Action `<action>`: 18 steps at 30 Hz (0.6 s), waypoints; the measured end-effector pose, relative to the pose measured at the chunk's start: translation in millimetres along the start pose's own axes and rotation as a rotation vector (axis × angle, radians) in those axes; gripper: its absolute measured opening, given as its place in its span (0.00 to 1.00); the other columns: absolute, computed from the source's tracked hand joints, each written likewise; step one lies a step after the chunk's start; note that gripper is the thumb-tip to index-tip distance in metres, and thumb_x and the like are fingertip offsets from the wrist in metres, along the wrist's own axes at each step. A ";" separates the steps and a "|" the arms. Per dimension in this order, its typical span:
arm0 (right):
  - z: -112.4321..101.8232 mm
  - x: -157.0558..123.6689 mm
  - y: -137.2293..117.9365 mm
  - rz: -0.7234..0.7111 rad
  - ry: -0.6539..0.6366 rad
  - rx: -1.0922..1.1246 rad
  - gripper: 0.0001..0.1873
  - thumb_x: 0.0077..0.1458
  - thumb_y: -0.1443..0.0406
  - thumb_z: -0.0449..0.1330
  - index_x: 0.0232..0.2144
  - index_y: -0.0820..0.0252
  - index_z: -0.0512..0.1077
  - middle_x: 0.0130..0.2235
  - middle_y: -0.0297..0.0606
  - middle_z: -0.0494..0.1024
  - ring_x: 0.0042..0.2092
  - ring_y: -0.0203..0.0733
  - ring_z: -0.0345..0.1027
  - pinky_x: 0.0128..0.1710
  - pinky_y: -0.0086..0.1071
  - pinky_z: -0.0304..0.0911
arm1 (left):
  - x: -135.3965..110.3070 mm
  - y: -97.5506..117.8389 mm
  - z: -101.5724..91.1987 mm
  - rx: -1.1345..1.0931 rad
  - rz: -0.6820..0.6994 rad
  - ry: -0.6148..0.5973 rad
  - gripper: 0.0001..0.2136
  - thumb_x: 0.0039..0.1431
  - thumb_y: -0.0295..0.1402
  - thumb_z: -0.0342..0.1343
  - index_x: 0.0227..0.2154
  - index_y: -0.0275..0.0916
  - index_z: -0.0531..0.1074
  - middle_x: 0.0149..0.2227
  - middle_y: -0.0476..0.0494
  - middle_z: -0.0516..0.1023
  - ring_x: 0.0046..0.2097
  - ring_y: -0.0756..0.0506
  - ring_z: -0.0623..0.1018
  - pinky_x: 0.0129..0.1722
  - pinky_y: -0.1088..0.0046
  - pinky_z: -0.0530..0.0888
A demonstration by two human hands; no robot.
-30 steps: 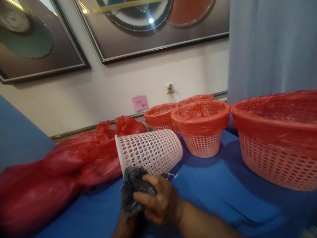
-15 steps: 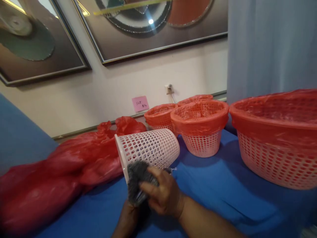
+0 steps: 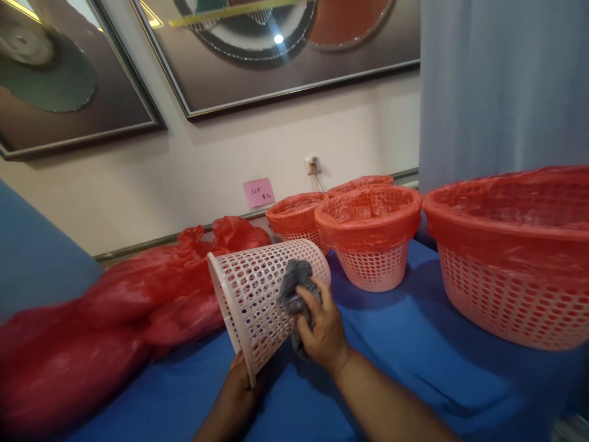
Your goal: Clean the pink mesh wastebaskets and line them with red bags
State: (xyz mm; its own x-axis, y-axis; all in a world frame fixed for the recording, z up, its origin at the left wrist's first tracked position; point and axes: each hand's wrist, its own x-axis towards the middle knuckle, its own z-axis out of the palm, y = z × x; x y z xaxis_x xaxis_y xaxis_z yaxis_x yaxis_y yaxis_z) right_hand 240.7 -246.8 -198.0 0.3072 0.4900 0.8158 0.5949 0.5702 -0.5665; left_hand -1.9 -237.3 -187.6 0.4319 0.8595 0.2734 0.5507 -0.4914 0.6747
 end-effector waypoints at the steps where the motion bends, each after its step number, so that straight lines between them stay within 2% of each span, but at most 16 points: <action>1: -0.9 -4.6 -11.4 -0.115 -0.053 0.022 0.27 0.58 0.68 0.56 0.61 0.55 0.69 0.66 0.49 0.62 0.65 0.51 0.65 0.62 0.47 0.67 | -1.2 5.7 -4.9 -0.007 -0.009 0.000 0.20 0.52 0.34 0.65 0.50 0.43 0.82 0.56 0.37 0.82 0.62 0.30 0.75 0.69 0.45 0.61; 3: -2.6 -12.6 -30.7 -0.313 -0.140 0.045 0.30 0.55 0.68 0.57 0.60 0.54 0.68 0.66 0.49 0.61 0.62 0.51 0.67 0.58 0.45 0.71 | -3.3 21.3 -15.6 -0.129 -0.042 0.030 0.28 0.52 0.38 0.67 0.57 0.41 0.78 0.59 0.35 0.79 0.61 0.30 0.76 0.66 0.49 0.67; 5: -3.5 -18.0 -42.0 -0.472 -0.209 0.049 0.30 0.52 0.67 0.57 0.59 0.54 0.69 0.65 0.49 0.63 0.59 0.51 0.69 0.53 0.44 0.74 | -4.0 39.8 -24.5 -0.312 -0.069 0.040 0.32 0.50 0.43 0.69 0.59 0.39 0.76 0.59 0.34 0.80 0.59 0.31 0.78 0.63 0.55 0.72; 7: -2.7 -20.4 -43.6 -0.550 -0.237 0.052 0.29 0.51 0.67 0.57 0.57 0.53 0.70 0.63 0.48 0.65 0.57 0.50 0.71 0.51 0.43 0.74 | -3.0 55.8 -28.6 -0.432 -0.089 0.013 0.33 0.47 0.44 0.72 0.56 0.39 0.78 0.57 0.35 0.81 0.59 0.30 0.78 0.62 0.57 0.73; 8: -1.3 -20.4 -40.4 -0.531 -0.232 0.048 0.29 0.52 0.67 0.57 0.57 0.54 0.70 0.63 0.48 0.65 0.58 0.50 0.70 0.52 0.44 0.74 | -2.4 61.1 -28.5 -0.460 -0.105 0.004 0.31 0.46 0.45 0.72 0.54 0.39 0.79 0.56 0.36 0.82 0.59 0.30 0.78 0.62 0.57 0.73; 10: 2.9 -17.1 -26.0 -0.347 -0.167 0.017 0.28 0.53 0.68 0.56 0.58 0.54 0.70 0.64 0.49 0.65 0.61 0.51 0.68 0.56 0.46 0.72 | -1.5 64.7 -24.7 -0.483 -0.150 0.013 0.27 0.49 0.46 0.71 0.51 0.40 0.81 0.55 0.37 0.83 0.60 0.31 0.78 0.63 0.56 0.72; 13: 9.6 -5.7 6.8 0.139 0.028 -0.079 0.23 0.58 0.67 0.55 0.56 0.58 0.72 0.59 0.52 0.69 0.61 0.53 0.69 0.59 0.51 0.70 | -3.2 53.9 -13.7 -0.488 -0.195 0.055 0.22 0.55 0.46 0.68 0.50 0.40 0.82 0.55 0.37 0.83 0.61 0.33 0.78 0.66 0.55 0.69; 14: 10.8 -1.8 16.1 0.259 0.082 -0.105 0.22 0.59 0.65 0.55 0.55 0.59 0.73 0.57 0.52 0.71 0.59 0.54 0.70 0.59 0.52 0.70 | -4.7 47.4 -9.3 -0.483 -0.200 0.063 0.22 0.55 0.46 0.67 0.49 0.40 0.82 0.54 0.36 0.83 0.61 0.33 0.78 0.66 0.55 0.68; 16: 10.6 2.6 24.5 0.348 0.130 -0.128 0.21 0.60 0.63 0.55 0.54 0.59 0.74 0.54 0.51 0.72 0.57 0.55 0.71 0.59 0.52 0.70 | -8.5 32.3 0.4 -0.456 -0.197 0.083 0.22 0.54 0.45 0.67 0.49 0.39 0.83 0.53 0.35 0.84 0.60 0.32 0.78 0.66 0.53 0.68; 18: 7.6 -0.1 15.7 0.230 0.072 -0.104 0.22 0.61 0.64 0.56 0.57 0.57 0.72 0.58 0.51 0.70 0.60 0.53 0.69 0.60 0.51 0.69 | -12.5 16.3 10.9 -0.412 -0.177 0.131 0.22 0.54 0.44 0.66 0.49 0.37 0.83 0.51 0.34 0.85 0.58 0.31 0.79 0.64 0.52 0.70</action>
State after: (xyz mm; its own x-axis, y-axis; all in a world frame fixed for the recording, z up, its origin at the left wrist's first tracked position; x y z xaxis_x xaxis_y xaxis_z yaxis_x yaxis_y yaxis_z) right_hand 244.4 -232.9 -207.9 0.4932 0.5486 0.6751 0.5754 0.3762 -0.7262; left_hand 9.5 -257.6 -187.5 0.2484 0.9487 0.1958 0.2666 -0.2613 0.9277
